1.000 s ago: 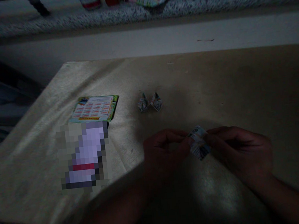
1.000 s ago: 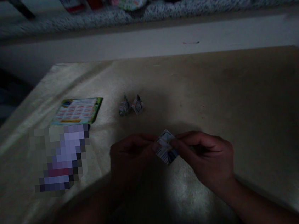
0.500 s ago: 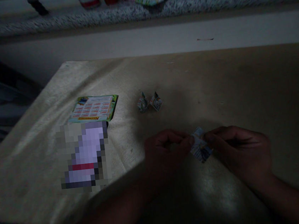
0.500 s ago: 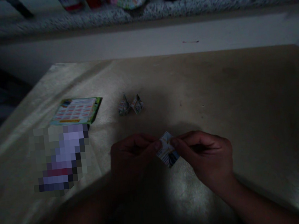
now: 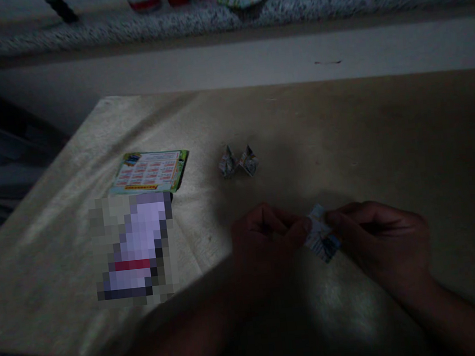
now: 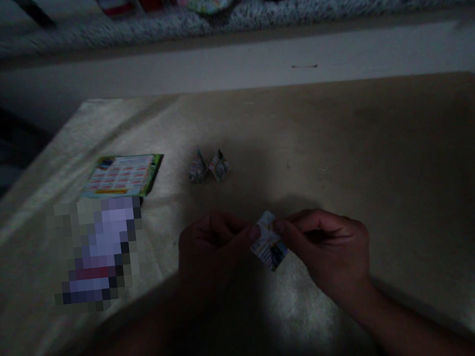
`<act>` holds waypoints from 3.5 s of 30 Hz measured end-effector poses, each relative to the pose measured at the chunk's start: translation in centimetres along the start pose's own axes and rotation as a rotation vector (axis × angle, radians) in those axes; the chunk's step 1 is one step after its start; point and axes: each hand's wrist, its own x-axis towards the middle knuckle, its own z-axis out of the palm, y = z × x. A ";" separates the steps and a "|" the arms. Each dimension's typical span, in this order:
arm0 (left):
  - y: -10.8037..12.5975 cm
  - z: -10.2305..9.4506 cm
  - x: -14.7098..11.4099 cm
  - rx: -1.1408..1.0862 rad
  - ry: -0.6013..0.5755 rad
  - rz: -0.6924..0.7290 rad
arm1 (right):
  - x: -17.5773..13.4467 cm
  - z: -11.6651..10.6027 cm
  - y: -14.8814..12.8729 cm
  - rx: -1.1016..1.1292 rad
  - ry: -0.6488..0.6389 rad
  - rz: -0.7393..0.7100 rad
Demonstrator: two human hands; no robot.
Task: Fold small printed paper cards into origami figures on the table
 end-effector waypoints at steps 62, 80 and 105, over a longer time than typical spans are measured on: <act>-0.5 -0.9 0.1 0.269 -0.266 0.088 | 1.2 -1.1 -0.5 0.012 -0.492 0.322; -0.4 -1.0 0.2 0.263 -0.219 0.093 | 1.3 -1.5 -0.6 0.013 -0.432 0.285; -0.2 -1.4 0.4 0.323 -0.253 0.186 | 2.0 -2.4 -0.6 0.036 -0.601 0.377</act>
